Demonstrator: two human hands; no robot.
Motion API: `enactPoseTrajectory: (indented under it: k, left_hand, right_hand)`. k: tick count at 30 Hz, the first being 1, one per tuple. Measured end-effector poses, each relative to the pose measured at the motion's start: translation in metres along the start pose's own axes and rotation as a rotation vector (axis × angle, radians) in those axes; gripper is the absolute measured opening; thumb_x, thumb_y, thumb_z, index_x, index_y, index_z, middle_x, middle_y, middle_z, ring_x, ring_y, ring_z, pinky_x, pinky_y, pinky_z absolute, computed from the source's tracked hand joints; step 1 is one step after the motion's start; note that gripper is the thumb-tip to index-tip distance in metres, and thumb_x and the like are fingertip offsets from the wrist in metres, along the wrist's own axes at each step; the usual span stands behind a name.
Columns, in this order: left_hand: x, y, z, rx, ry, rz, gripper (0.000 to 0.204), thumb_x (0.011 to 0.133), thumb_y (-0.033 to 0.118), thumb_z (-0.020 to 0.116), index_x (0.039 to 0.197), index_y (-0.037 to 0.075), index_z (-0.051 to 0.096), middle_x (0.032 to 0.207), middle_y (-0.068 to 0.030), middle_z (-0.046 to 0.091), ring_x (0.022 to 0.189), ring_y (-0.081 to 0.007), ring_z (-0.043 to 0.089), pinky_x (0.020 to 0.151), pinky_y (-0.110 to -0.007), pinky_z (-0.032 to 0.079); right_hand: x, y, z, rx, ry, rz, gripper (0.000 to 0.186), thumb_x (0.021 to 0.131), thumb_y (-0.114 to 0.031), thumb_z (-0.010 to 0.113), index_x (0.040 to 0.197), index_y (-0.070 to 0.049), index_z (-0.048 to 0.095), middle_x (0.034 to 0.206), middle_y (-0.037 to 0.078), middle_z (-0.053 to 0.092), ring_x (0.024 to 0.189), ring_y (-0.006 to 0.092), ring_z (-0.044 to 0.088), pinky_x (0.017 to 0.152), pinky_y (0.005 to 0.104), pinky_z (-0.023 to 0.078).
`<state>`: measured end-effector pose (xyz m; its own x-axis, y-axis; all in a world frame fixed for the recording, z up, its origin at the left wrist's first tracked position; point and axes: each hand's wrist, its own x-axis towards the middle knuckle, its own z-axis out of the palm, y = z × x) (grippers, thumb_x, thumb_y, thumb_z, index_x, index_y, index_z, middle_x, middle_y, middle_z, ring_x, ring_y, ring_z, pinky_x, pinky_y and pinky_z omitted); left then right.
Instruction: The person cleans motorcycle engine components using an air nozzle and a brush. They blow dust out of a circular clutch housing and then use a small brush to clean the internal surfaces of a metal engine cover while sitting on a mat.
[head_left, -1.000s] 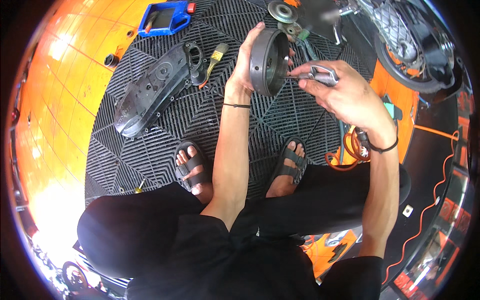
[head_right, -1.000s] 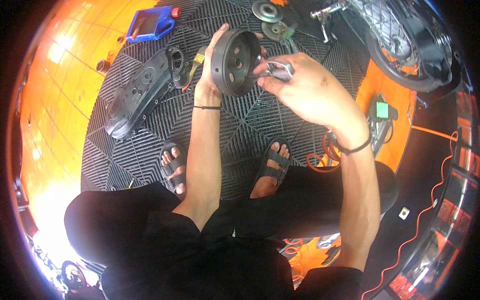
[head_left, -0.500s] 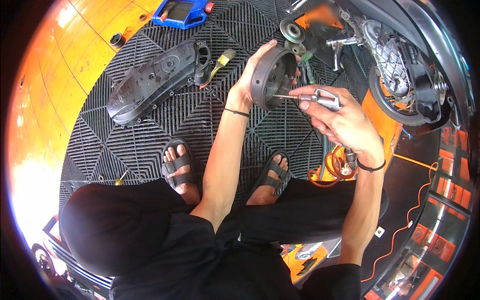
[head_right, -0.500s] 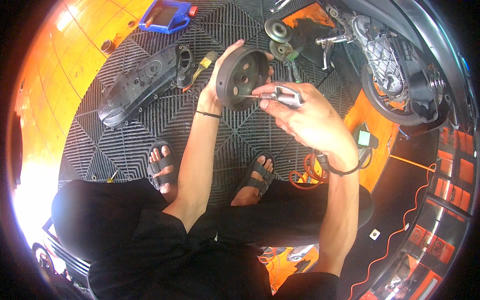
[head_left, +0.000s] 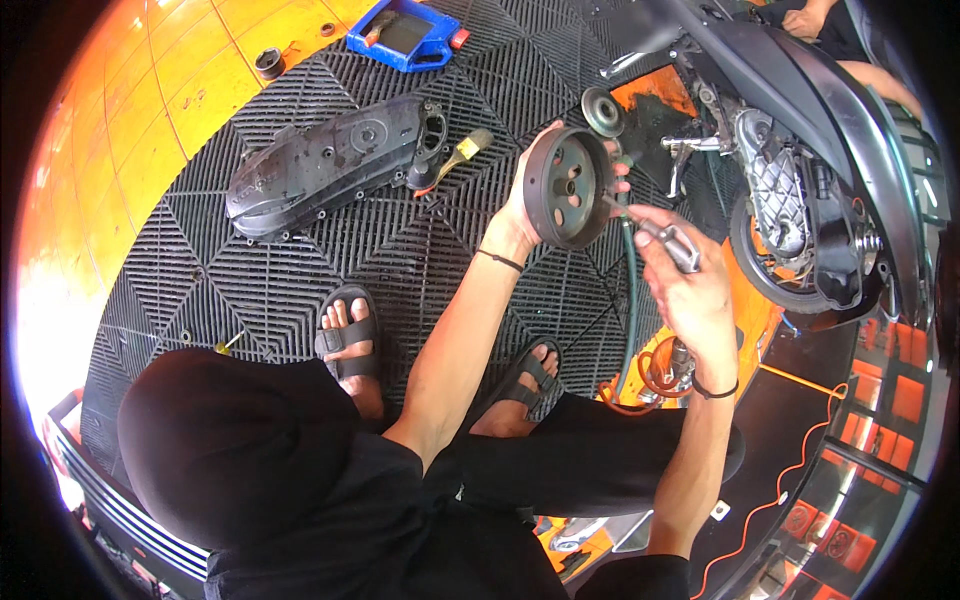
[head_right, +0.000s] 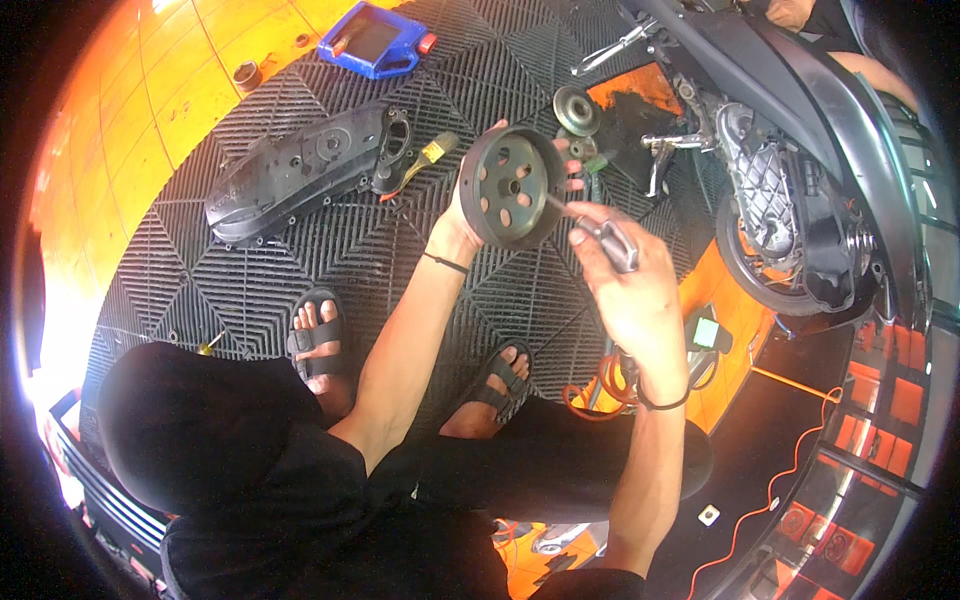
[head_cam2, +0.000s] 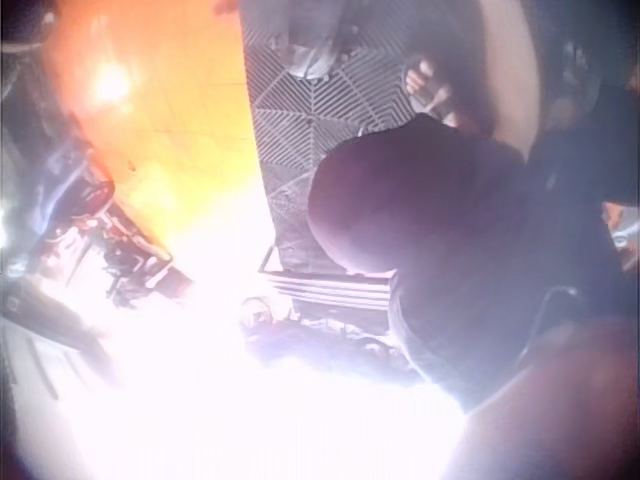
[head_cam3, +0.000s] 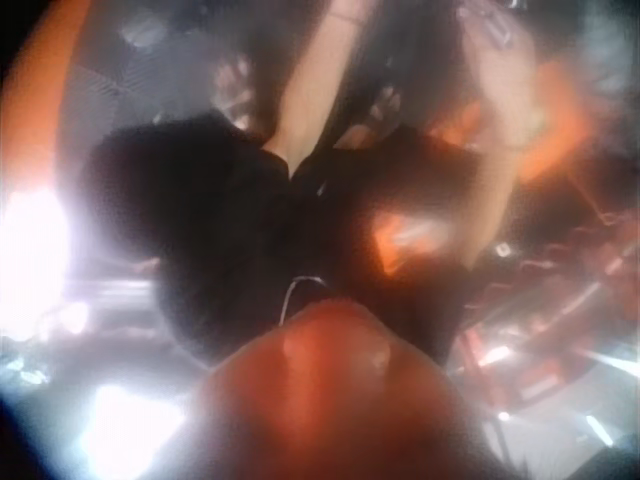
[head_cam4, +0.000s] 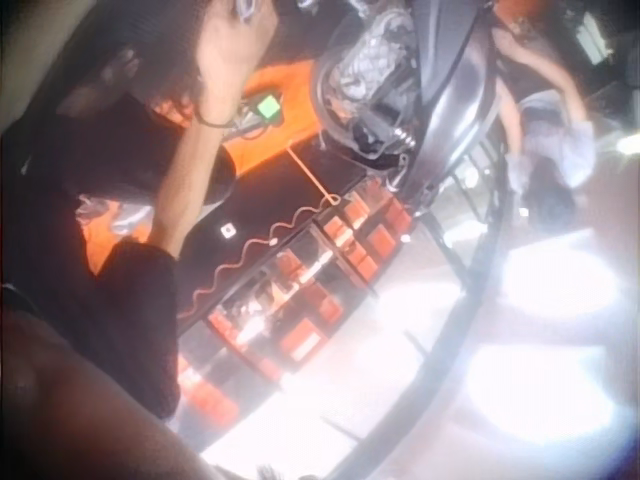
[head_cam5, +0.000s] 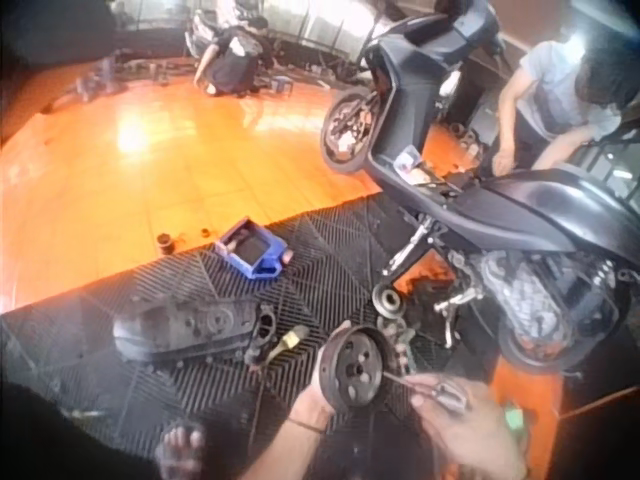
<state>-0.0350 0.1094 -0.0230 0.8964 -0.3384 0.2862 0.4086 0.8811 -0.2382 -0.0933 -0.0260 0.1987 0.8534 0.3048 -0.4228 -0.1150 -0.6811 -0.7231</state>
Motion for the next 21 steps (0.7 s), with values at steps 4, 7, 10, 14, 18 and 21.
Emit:
enactPoseTrajectory:
  k: [4,7,10,14,18,21]
  left_hand:
    - [0.003,-0.003,0.002,-0.020,-0.028,-0.063,0.077,0.104,0.060,0.040,0.134,-0.008,0.059,0.122,-0.0313,0.067,0.109,-0.0416,0.070,0.095,-0.054,0.059]
    - [0.005,-0.008,0.003,0.216,0.257,0.019,0.068,0.102,0.061,0.045,0.118,-0.001,0.068,0.102,-0.0192,0.073,0.089,-0.0306,0.074,0.080,-0.047,0.063]
    - [0.013,-0.038,0.051,0.500,0.800,0.306,0.070,0.094,0.068,0.062,0.119,0.003,0.064,0.101,-0.0092,0.070,0.089,-0.0223,0.070,0.077,-0.040,0.061]
    - [0.009,-0.034,0.032,0.582,0.998,0.403,0.065,0.093,0.058,0.074,0.117,-0.002,0.066,0.102,-0.0093,0.071,0.092,-0.0186,0.070,0.080,-0.038,0.060]
    - [0.014,-0.030,0.019,0.850,0.942,0.578,0.055,0.096,0.051,0.073,0.100,-0.004,0.072,0.086,-0.0072,0.072,0.075,-0.0145,0.066,0.069,-0.032,0.055]
    - [0.018,-0.034,0.028,1.131,1.072,0.526,0.077,0.101,0.066,0.055,0.088,-0.007,0.075,0.076,-0.0058,0.070,0.070,-0.0136,0.061,0.065,-0.036,0.050]
  right_hand:
    - [0.005,-0.001,0.004,-0.073,0.050,-0.017,0.026,0.099,-0.013,0.068,0.122,-0.002,0.072,0.071,-0.004,0.060,0.061,0.0058,0.053,0.057,0.0254,0.042]
    - [0.013,0.002,0.001,-0.163,0.151,-0.150,0.027,0.100,-0.015,0.068,0.123,-0.001,0.071,0.070,-0.002,0.060,0.062,0.0064,0.053,0.057,0.0266,0.043]
    - [0.006,-0.006,-0.005,-0.130,0.179,-0.078,0.027,0.101,-0.016,0.067,0.125,-0.003,0.071,0.069,-0.003,0.058,0.060,0.0053,0.050,0.055,0.0254,0.041]
    - [-0.005,-0.017,-0.008,0.012,0.217,0.020,0.027,0.101,-0.015,0.068,0.126,-0.004,0.071,0.069,-0.005,0.057,0.058,0.0045,0.048,0.051,0.0252,0.038]
    - [-0.010,-0.025,-0.001,-0.027,0.156,0.012,0.028,0.100,-0.014,0.068,0.125,-0.003,0.071,0.071,-0.003,0.059,0.059,0.0057,0.051,0.053,0.0258,0.041]
    - [0.001,-0.006,-0.002,-0.155,0.119,-0.058,0.028,0.098,-0.014,0.069,0.123,-0.001,0.071,0.077,0.006,0.067,0.064,0.0147,0.062,0.061,0.0300,0.048]
